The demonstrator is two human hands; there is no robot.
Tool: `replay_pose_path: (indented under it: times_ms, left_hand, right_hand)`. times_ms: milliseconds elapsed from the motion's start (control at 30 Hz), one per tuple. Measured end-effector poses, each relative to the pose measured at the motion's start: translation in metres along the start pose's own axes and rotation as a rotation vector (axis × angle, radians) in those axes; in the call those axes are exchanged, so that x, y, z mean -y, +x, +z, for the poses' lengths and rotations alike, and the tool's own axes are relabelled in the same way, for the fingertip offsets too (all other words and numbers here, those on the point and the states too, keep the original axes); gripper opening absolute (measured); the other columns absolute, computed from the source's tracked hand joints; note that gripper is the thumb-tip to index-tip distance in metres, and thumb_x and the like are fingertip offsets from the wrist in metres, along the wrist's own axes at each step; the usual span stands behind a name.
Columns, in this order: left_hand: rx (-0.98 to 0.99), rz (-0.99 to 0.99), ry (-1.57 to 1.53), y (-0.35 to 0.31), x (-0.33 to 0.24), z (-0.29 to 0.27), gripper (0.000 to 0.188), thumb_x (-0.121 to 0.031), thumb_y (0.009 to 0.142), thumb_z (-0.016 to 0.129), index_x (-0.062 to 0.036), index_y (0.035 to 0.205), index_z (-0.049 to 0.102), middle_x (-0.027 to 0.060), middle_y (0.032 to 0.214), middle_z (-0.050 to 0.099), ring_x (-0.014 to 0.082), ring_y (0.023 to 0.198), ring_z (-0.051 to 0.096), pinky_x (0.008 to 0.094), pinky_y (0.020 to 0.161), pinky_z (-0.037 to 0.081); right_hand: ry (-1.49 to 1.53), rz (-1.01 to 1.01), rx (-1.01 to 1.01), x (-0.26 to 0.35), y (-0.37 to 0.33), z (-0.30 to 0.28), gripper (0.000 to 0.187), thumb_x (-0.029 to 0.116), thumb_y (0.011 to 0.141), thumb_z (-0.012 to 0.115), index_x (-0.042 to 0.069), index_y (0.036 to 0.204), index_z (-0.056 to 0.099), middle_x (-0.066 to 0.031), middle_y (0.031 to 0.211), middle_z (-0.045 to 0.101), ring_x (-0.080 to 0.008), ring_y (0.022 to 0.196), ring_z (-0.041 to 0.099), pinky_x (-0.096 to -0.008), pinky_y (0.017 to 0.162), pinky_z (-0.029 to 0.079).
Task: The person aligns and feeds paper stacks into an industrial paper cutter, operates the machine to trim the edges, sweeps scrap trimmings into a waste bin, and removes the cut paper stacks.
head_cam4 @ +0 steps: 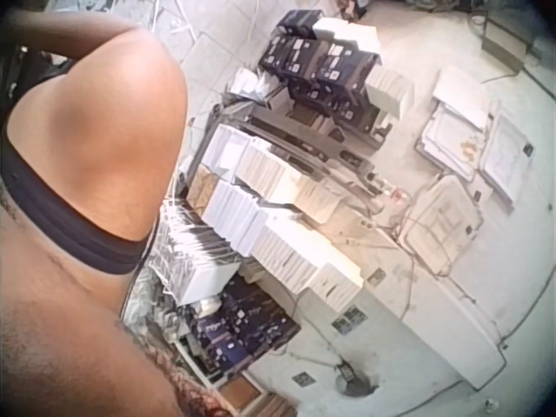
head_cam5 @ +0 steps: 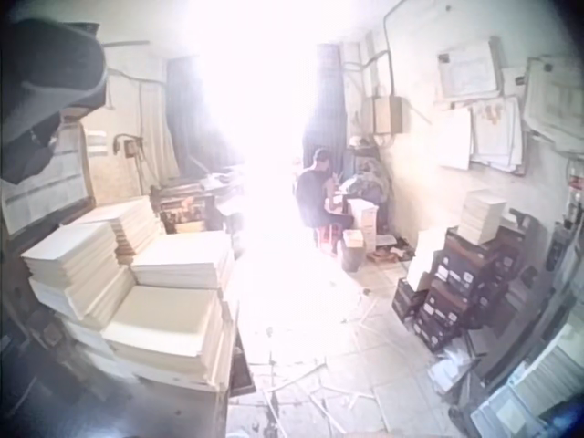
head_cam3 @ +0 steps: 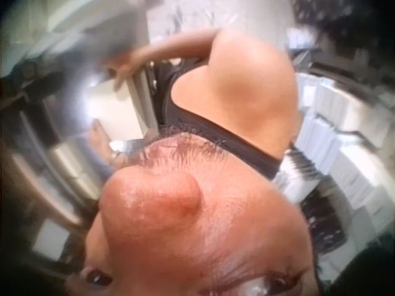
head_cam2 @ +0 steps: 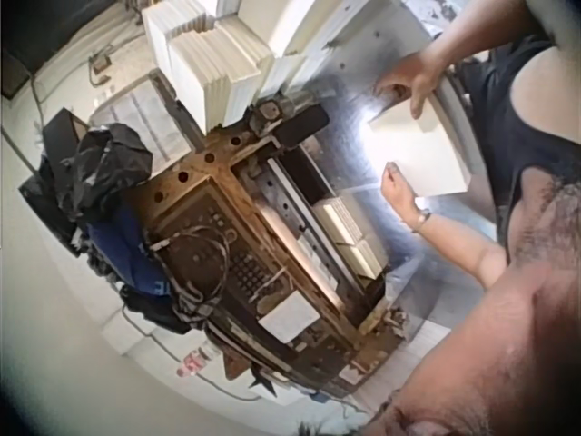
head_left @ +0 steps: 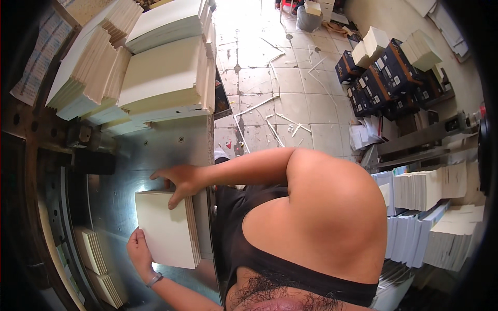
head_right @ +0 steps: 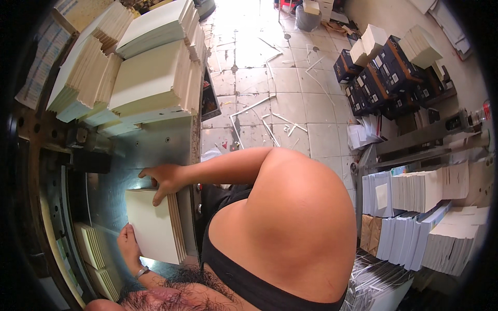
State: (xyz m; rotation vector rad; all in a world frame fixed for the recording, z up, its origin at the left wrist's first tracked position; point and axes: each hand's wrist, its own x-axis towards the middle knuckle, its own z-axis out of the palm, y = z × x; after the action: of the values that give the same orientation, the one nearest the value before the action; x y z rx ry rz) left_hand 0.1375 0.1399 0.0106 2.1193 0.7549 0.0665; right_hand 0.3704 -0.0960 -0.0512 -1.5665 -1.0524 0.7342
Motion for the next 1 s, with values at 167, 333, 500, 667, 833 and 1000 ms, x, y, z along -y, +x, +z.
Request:
replay_pose_path:
  times_ms: [167,333,500,667,833,1000]
  left_hand:
    - [0.005,-0.051,-0.06,0.004,0.016,-0.008,0.036,-0.024,0.107,0.058,0.0085,0.113,0.07,0.0053,0.091,0.073,0.0085,0.079,0.061,0.0261,0.072,0.05]
    - [0.013,-0.068,-0.137,0.006,0.013,-0.009,0.034,-0.024,0.106,0.062,0.0086,0.112,0.071,0.0057,0.093,0.074,0.0084,0.08,0.062,0.025,0.073,0.051]
    - [-0.021,-0.044,-0.103,0.005,0.02,-0.012,0.034,-0.024,0.105,0.063,0.0088,0.11,0.071,0.0049,0.09,0.072,0.0079,0.079,0.061,0.0248,0.072,0.05]
    - [-0.03,-0.042,-0.135,0.011,0.018,-0.008,0.029,-0.023,0.105,0.063,0.0061,0.106,0.068,0.0026,0.087,0.069,0.0069,0.077,0.059,0.0241,0.07,0.049]
    - [0.016,-0.061,-0.122,0.01,0.018,-0.011,0.027,-0.023,0.105,0.064,0.0045,0.104,0.067,0.0022,0.088,0.069,0.0065,0.077,0.059,0.0234,0.07,0.048]
    - [-0.002,-0.044,-0.105,0.011,0.015,-0.008,0.029,-0.024,0.105,0.064,0.0043,0.102,0.067,0.0026,0.088,0.069,0.0074,0.078,0.059,0.024,0.072,0.049]
  right_hand:
    - [-0.017,-0.011,0.006,0.003,0.0,0.0,0.105,0.041,0.065,0.091,0.001,0.15,0.044,-0.0192,0.113,0.067,-0.033,0.099,0.068,-0.0396,0.089,0.052]
    - [-0.026,-0.006,-0.001,0.0,-0.001,0.0,0.105,0.043,0.064,0.091,0.002,0.149,0.045,-0.0184,0.113,0.067,-0.0327,0.099,0.068,-0.0399,0.088,0.052]
    - [-0.061,-0.002,0.011,0.009,-0.002,0.0,0.105,0.044,0.065,0.091,0.002,0.15,0.045,-0.0181,0.114,0.068,-0.0327,0.101,0.068,-0.0396,0.089,0.052]
    - [-0.031,0.008,0.003,0.003,-0.003,-0.002,0.104,0.047,0.068,0.09,0.003,0.15,0.045,-0.0187,0.117,0.068,-0.0333,0.105,0.068,-0.0391,0.092,0.052]
    - [-0.003,0.013,0.03,0.003,-0.004,-0.001,0.102,0.05,0.072,0.088,0.001,0.15,0.045,-0.0204,0.121,0.068,-0.0337,0.108,0.068,-0.0402,0.094,0.051]
    - [0.026,0.021,0.073,0.008,-0.01,-0.011,0.097,0.053,0.079,0.084,0.0,0.151,0.044,-0.0234,0.125,0.067,-0.0353,0.114,0.067,-0.0418,0.099,0.05]
